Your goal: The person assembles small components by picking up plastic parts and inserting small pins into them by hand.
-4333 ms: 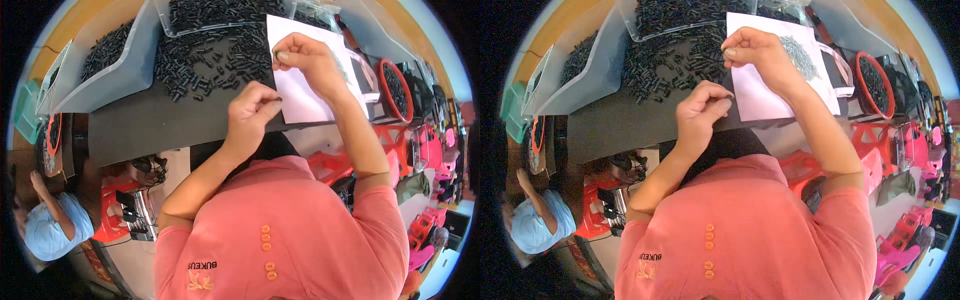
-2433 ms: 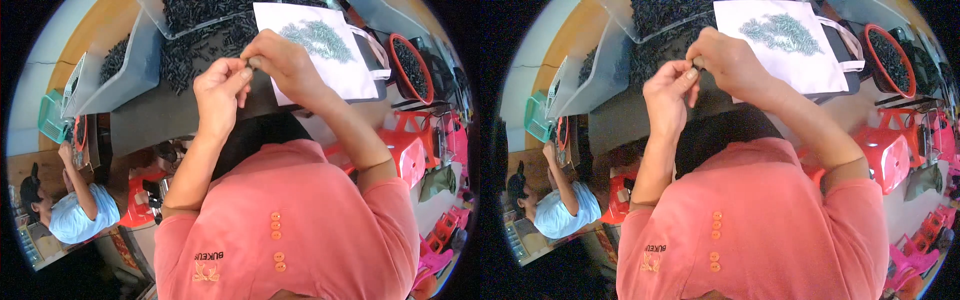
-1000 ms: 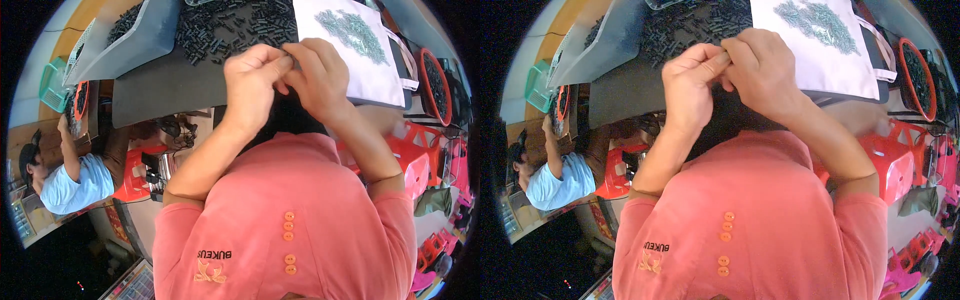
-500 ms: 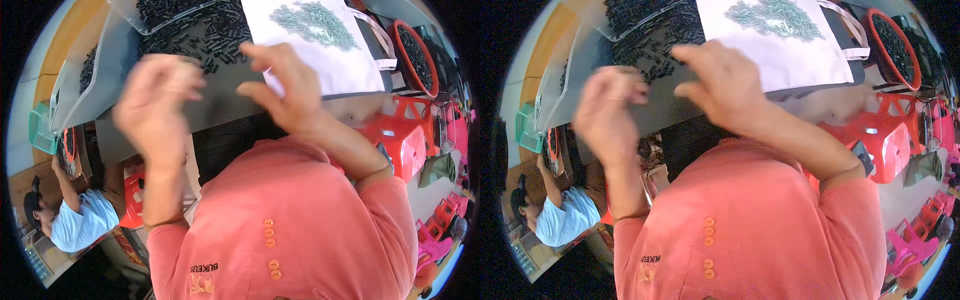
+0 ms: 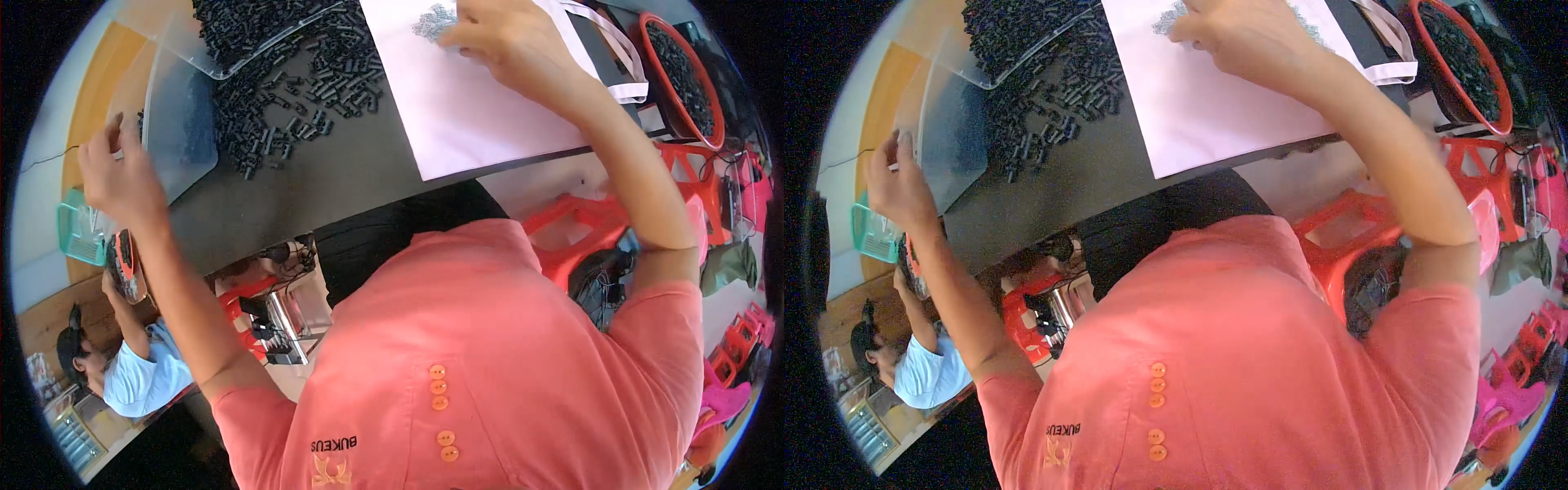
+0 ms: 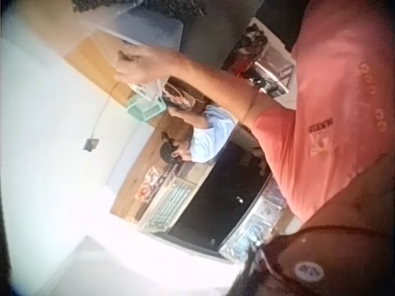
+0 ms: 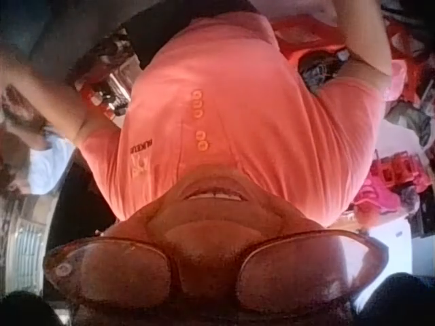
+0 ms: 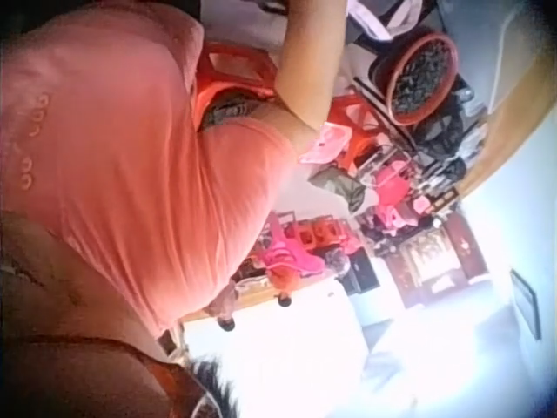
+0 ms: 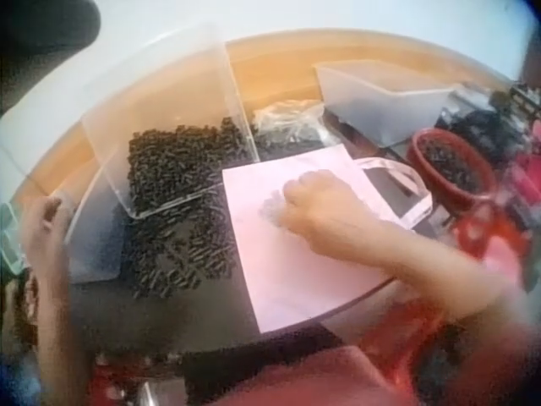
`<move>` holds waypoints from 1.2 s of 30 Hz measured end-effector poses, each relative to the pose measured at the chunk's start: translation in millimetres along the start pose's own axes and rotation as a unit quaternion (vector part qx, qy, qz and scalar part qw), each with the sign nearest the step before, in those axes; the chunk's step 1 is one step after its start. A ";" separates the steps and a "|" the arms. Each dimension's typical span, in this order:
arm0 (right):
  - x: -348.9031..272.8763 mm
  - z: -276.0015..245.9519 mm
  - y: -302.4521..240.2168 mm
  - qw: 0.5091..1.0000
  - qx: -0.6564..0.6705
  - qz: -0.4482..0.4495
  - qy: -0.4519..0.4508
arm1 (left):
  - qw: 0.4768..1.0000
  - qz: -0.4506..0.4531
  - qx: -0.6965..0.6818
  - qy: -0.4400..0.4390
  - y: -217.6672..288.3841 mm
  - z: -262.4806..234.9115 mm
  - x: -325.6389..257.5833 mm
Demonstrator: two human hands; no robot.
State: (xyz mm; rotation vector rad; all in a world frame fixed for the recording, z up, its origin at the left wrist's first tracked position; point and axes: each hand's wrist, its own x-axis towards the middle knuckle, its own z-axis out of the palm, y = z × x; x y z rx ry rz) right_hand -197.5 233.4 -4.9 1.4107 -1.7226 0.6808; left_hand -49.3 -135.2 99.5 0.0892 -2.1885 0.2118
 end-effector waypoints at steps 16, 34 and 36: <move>13.2 -9.5 -16.5 0.971 -0.103 -0.019 -0.217 | 0.875 0.142 -0.443 -0.131 182.2 21.0 -87.7; 7.6 14.7 -85.6 0.981 0.064 0.132 -0.125 | 0.680 -0.347 -0.595 -0.251 185.0 5.9 -84.7; 7.3 15.9 -88.3 0.982 0.062 0.133 -0.122 | 0.658 -0.381 -0.594 -0.262 183.5 8.2 -80.6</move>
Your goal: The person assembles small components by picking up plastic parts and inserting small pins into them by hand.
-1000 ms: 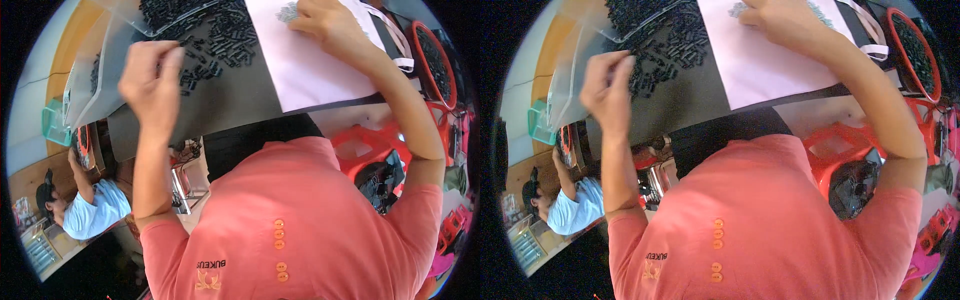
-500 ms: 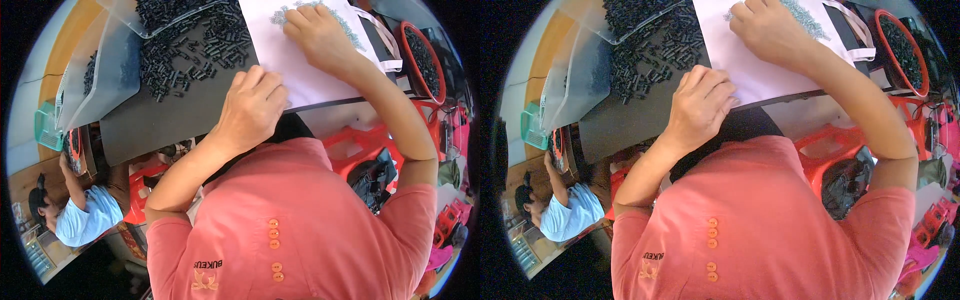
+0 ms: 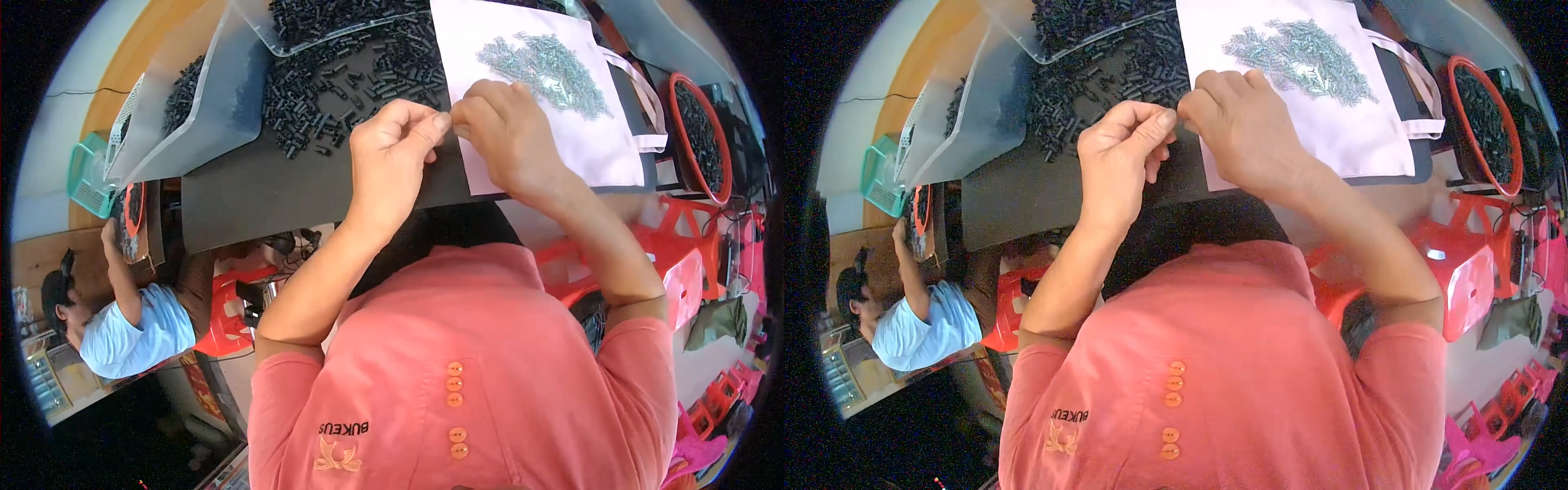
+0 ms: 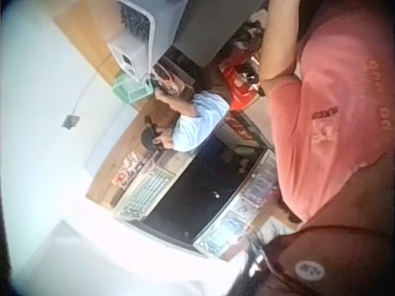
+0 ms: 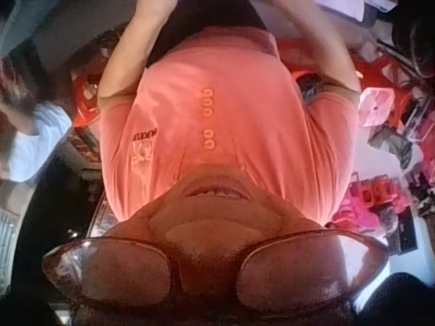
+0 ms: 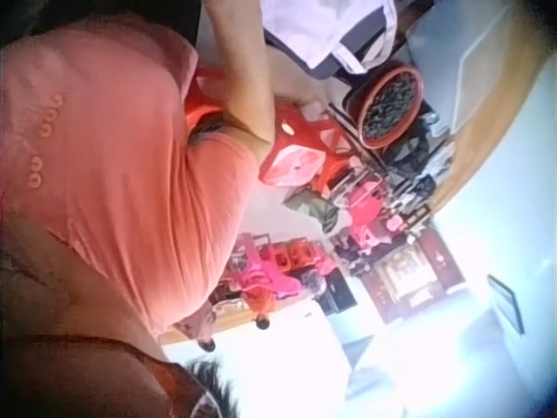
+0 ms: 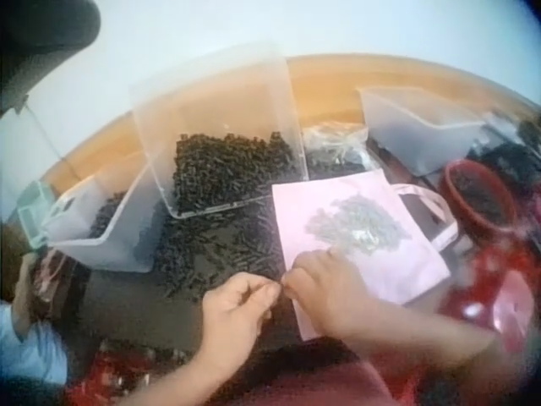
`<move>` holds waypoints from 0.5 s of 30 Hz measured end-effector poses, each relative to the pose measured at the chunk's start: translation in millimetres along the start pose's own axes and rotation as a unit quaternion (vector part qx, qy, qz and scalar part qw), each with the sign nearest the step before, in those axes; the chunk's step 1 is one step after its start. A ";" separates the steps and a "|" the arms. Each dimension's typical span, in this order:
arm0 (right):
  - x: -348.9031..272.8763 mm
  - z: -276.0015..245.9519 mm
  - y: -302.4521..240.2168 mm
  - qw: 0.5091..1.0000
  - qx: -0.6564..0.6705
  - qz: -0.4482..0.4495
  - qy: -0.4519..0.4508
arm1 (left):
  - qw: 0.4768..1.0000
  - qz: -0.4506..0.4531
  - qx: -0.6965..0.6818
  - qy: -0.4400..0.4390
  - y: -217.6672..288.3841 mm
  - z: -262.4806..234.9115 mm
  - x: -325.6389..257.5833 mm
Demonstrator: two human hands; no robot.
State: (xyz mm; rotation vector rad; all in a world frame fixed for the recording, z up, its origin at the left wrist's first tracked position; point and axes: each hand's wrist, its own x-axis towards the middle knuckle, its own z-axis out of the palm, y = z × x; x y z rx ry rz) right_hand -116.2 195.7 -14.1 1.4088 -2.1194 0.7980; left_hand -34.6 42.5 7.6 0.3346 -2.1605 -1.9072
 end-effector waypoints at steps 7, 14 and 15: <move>-3.6 4.8 5.8 0.999 0.001 0.000 0.033 | 0.995 -0.085 -0.034 -0.043 2.2 0.5 7.9; -2.2 4.3 7.0 0.998 0.024 0.030 0.059 | 0.980 -0.120 -0.143 -0.076 2.1 3.6 13.0; -1.3 4.2 6.3 0.993 0.061 0.071 0.072 | 0.980 -0.118 -0.143 -0.077 0.9 5.0 14.3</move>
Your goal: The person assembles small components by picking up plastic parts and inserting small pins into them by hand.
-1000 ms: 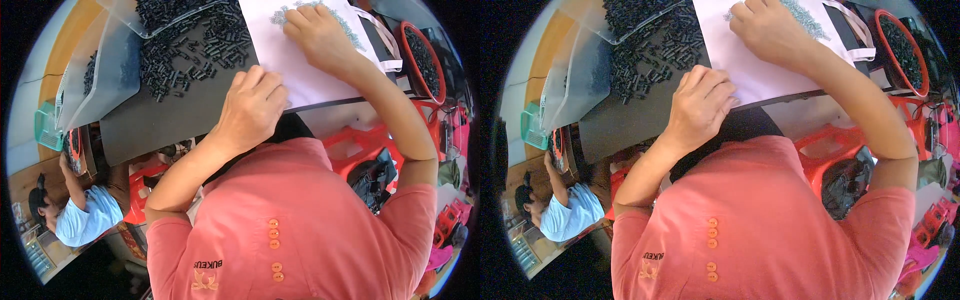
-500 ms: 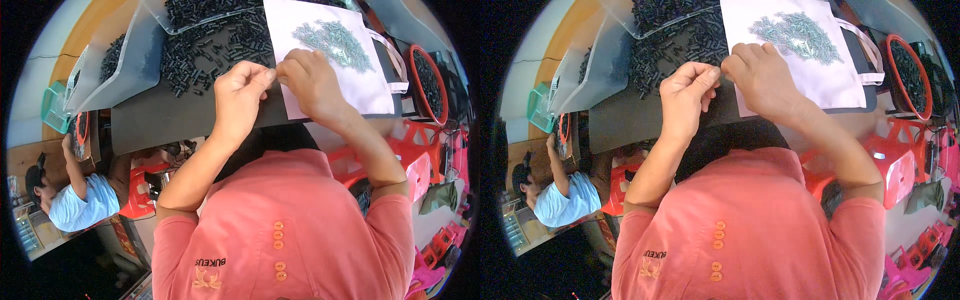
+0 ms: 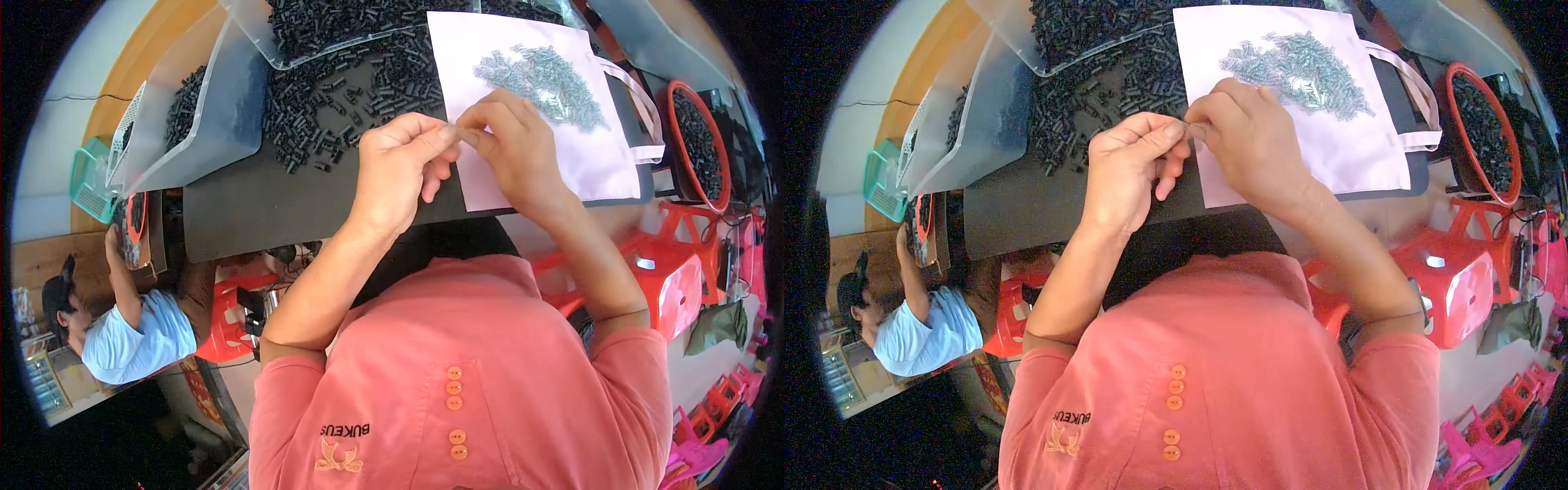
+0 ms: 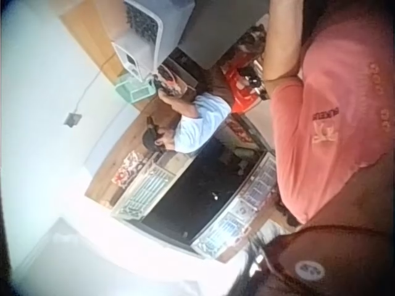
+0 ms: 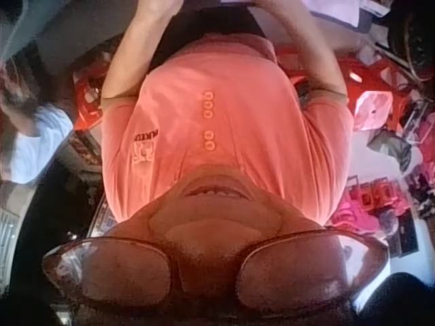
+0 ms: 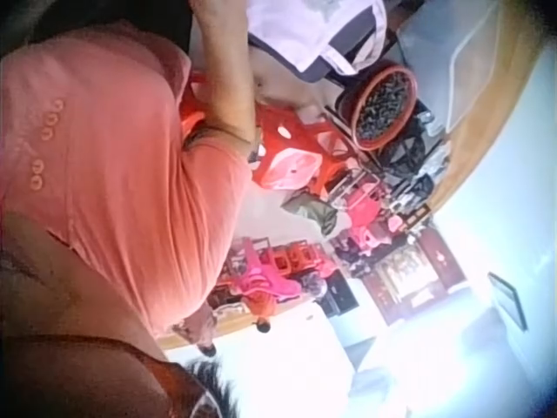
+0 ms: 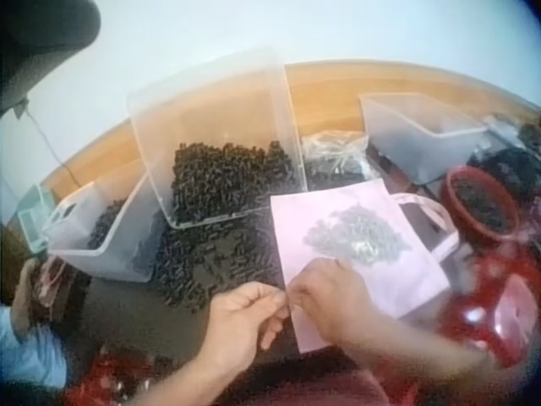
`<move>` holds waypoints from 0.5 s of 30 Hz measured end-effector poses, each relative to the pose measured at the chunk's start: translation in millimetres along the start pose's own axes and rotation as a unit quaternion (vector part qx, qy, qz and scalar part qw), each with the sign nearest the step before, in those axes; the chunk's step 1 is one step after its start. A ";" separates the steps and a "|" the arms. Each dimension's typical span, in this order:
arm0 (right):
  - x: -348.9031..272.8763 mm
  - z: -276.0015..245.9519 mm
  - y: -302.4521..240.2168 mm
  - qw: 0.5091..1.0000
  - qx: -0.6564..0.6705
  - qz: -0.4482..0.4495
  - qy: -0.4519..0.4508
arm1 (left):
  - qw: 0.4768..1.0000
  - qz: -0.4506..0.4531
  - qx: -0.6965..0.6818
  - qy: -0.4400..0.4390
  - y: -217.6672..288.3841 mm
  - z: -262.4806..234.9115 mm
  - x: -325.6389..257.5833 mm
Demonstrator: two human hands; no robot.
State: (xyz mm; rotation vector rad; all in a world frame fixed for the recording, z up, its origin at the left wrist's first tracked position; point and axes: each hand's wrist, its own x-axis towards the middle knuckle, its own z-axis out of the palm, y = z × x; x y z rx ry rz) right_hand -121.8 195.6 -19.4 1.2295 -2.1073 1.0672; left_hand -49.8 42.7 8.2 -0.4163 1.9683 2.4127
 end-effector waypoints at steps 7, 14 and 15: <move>2.1 -13.0 -2.5 0.984 0.152 0.085 0.019 | 0.995 0.019 -0.093 -0.019 -1.6 6.0 2.5; 1.6 -15.1 -4.4 0.975 0.184 0.109 0.060 | 0.991 0.004 -0.130 -0.038 0.7 14.3 5.9; 0.4 -14.4 -4.3 0.975 0.181 0.109 0.065 | 0.991 0.004 -0.132 -0.037 0.6 15.3 6.2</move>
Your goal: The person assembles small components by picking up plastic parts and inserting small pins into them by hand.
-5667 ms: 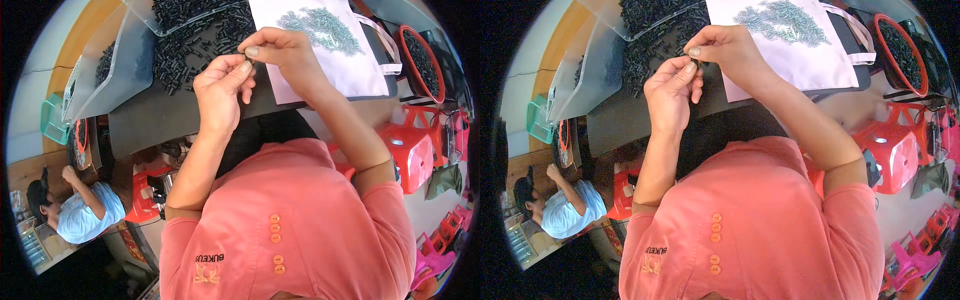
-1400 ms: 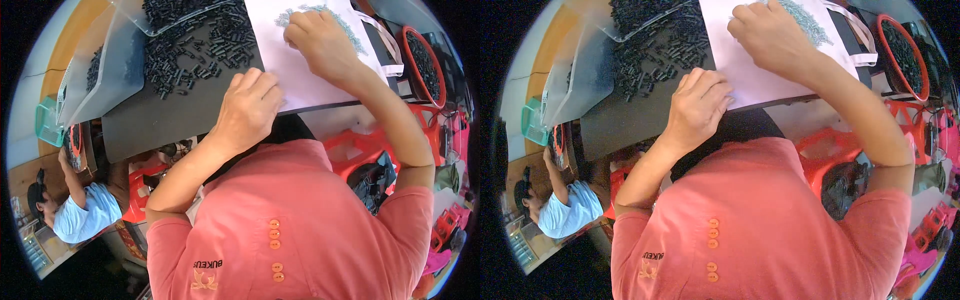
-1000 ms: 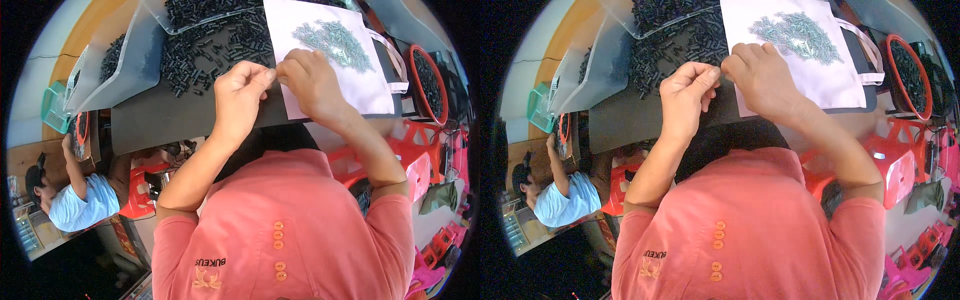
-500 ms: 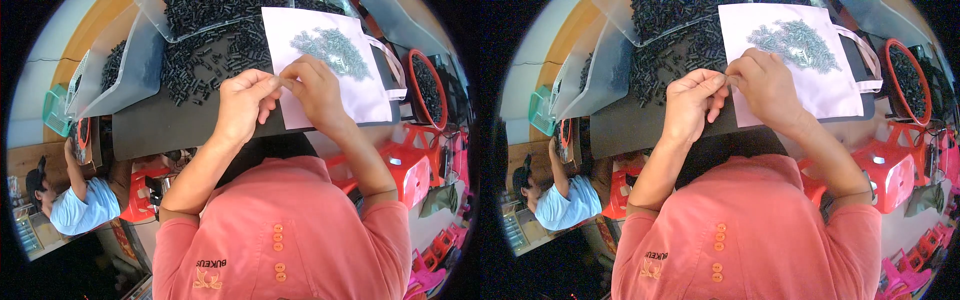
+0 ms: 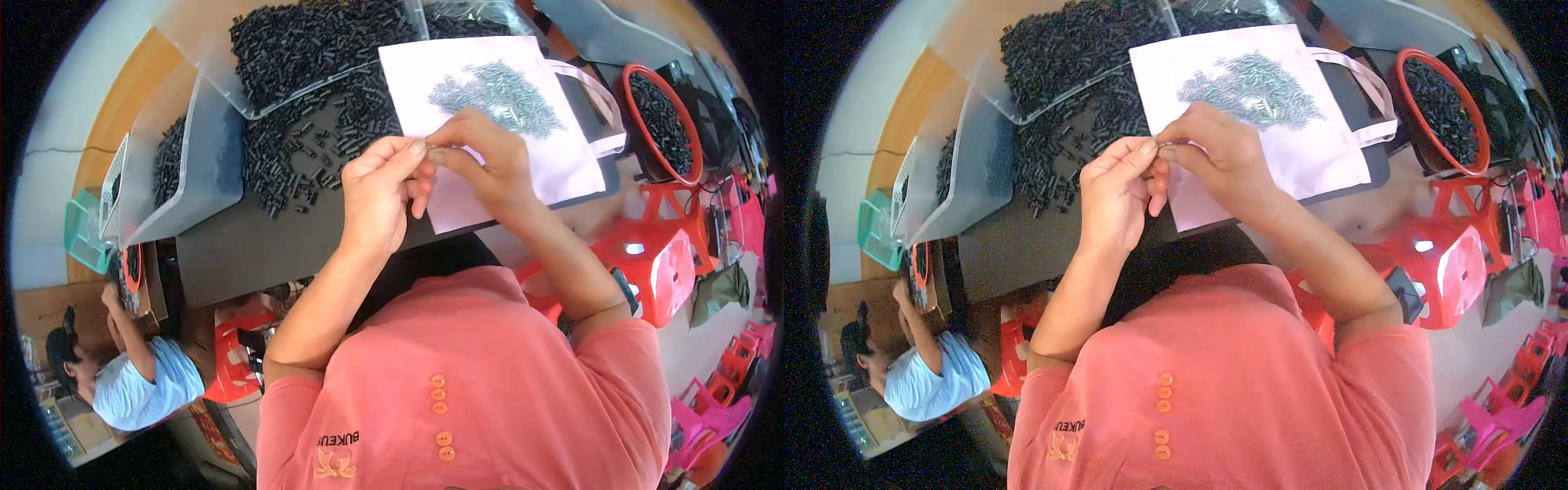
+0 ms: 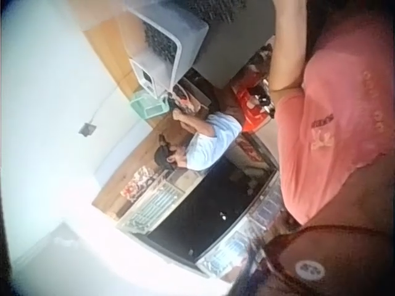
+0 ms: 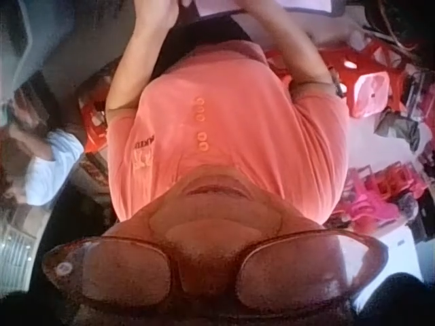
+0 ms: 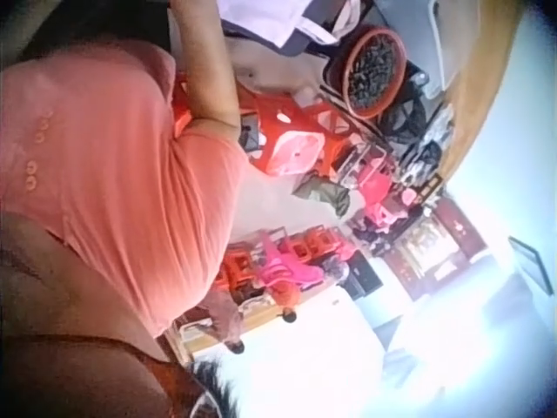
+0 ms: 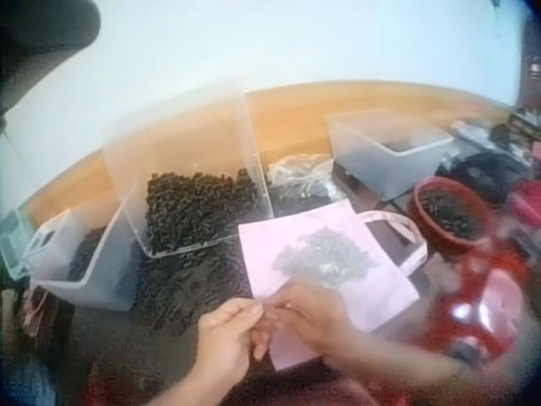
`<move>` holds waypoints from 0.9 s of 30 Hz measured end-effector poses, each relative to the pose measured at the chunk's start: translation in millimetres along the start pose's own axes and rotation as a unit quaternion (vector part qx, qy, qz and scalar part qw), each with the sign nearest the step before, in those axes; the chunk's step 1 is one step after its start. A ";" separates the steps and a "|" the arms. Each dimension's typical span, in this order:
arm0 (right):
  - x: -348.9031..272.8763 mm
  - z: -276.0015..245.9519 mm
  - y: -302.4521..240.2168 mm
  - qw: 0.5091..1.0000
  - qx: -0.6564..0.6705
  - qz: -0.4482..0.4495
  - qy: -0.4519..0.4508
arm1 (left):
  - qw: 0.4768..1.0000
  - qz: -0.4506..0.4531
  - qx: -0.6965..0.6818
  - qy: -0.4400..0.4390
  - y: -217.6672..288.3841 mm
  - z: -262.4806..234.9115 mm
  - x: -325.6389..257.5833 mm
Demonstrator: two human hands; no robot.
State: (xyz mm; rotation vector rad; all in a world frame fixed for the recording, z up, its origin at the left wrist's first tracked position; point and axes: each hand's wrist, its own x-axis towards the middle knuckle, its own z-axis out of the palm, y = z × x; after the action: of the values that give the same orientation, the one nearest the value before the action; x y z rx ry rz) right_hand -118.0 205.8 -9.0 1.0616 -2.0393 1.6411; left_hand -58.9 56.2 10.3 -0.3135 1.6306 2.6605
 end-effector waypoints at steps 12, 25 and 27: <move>1.5 -3.0 5.9 0.998 -0.009 0.003 0.057 | 0.999 0.018 0.015 -0.030 2.2 11.5 14.1; -44.8 -50.7 18.2 0.983 -0.038 0.168 0.063 | 0.975 -0.022 0.212 -0.069 -9.3 51.6 16.0; -44.6 -54.5 17.9 0.980 -0.036 0.181 0.075 | 0.950 0.046 0.291 -0.102 -17.1 49.5 15.2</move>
State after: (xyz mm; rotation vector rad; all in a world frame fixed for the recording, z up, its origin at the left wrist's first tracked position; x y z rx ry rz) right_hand -111.6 273.5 -34.7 0.5439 -2.2653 1.7360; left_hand -80.2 106.3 14.4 0.0501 2.2759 2.0299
